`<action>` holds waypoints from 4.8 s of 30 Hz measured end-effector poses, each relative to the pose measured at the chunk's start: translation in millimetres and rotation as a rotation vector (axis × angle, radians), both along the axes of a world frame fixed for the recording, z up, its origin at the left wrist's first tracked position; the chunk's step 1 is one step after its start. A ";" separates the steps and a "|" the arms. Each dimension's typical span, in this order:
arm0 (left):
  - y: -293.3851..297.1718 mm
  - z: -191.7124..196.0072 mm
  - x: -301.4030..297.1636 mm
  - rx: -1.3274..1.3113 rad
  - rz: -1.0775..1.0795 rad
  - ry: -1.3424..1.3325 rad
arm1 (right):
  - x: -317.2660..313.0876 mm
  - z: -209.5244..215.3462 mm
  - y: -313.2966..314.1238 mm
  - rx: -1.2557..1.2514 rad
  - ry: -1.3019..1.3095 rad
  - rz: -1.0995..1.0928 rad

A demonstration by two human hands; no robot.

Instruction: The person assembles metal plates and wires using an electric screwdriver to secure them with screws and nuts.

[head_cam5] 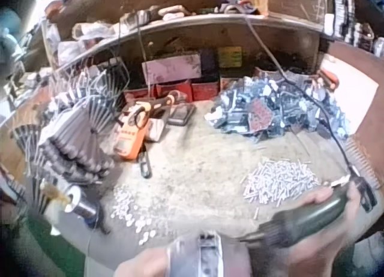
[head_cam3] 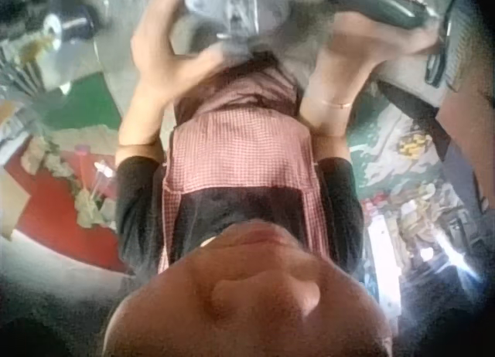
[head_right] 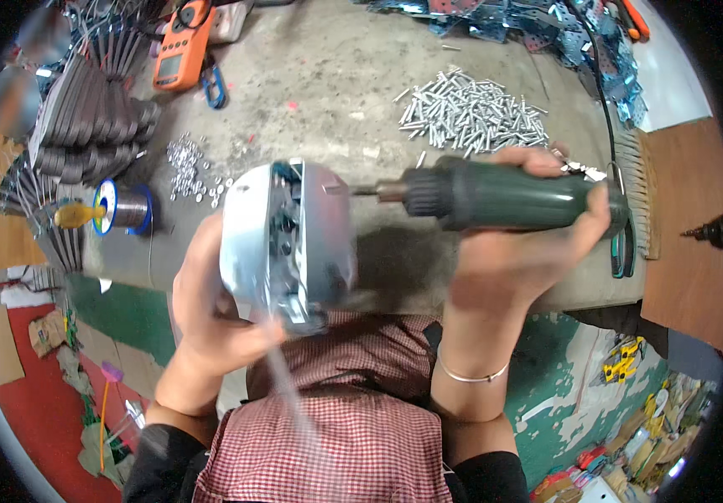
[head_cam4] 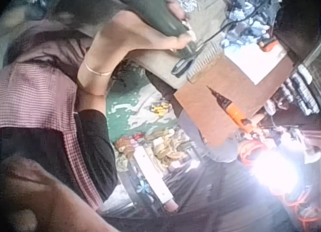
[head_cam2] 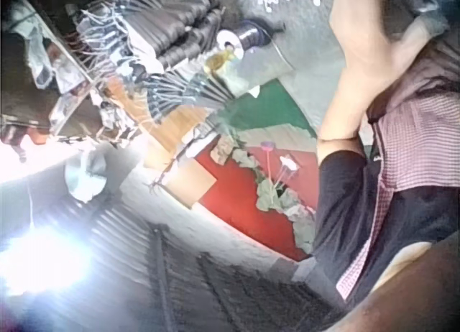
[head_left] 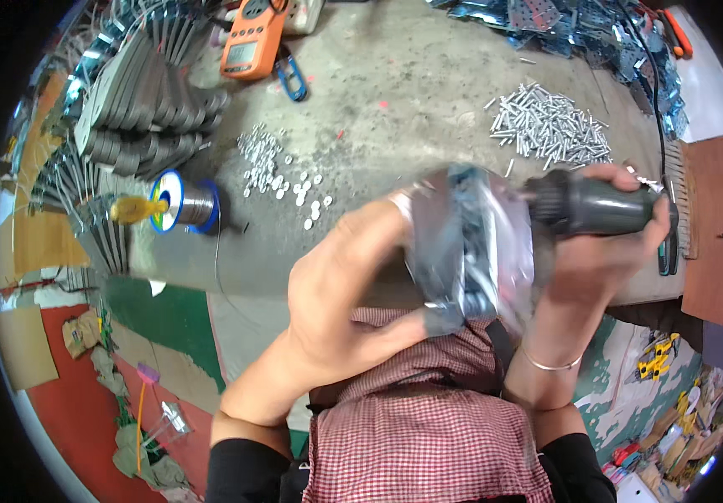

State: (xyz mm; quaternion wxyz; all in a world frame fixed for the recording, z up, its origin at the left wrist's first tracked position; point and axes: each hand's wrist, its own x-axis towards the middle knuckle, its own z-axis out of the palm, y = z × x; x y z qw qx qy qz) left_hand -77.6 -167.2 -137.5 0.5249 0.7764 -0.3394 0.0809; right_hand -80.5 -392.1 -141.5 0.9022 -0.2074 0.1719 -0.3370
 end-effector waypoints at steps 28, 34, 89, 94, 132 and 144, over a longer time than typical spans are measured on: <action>20.8 5.6 8.8 0.272 0.104 -0.021 | -7.7 -35.6 -19.7 0.028 -0.029 0.151; -7.0 -27.3 -2.8 -0.099 0.149 0.229 | -8.5 -33.4 -16.2 -0.006 -0.011 0.133; 114.0 10.8 -13.4 -0.730 -0.075 0.697 | 174.0 53.8 -69.1 -2.455 0.789 -0.066; 229.7 38.7 -29.1 -0.477 0.743 -0.047 | 221.9 18.5 -113.8 -2.467 0.942 0.085; 133.5 122.0 188.9 1.331 0.870 -0.343 | -61.7 6.8 6.6 -1.770 0.479 0.560; 23.4 103.7 47.5 0.367 0.351 0.003 | -63.4 0.0 -3.4 -1.377 0.296 0.482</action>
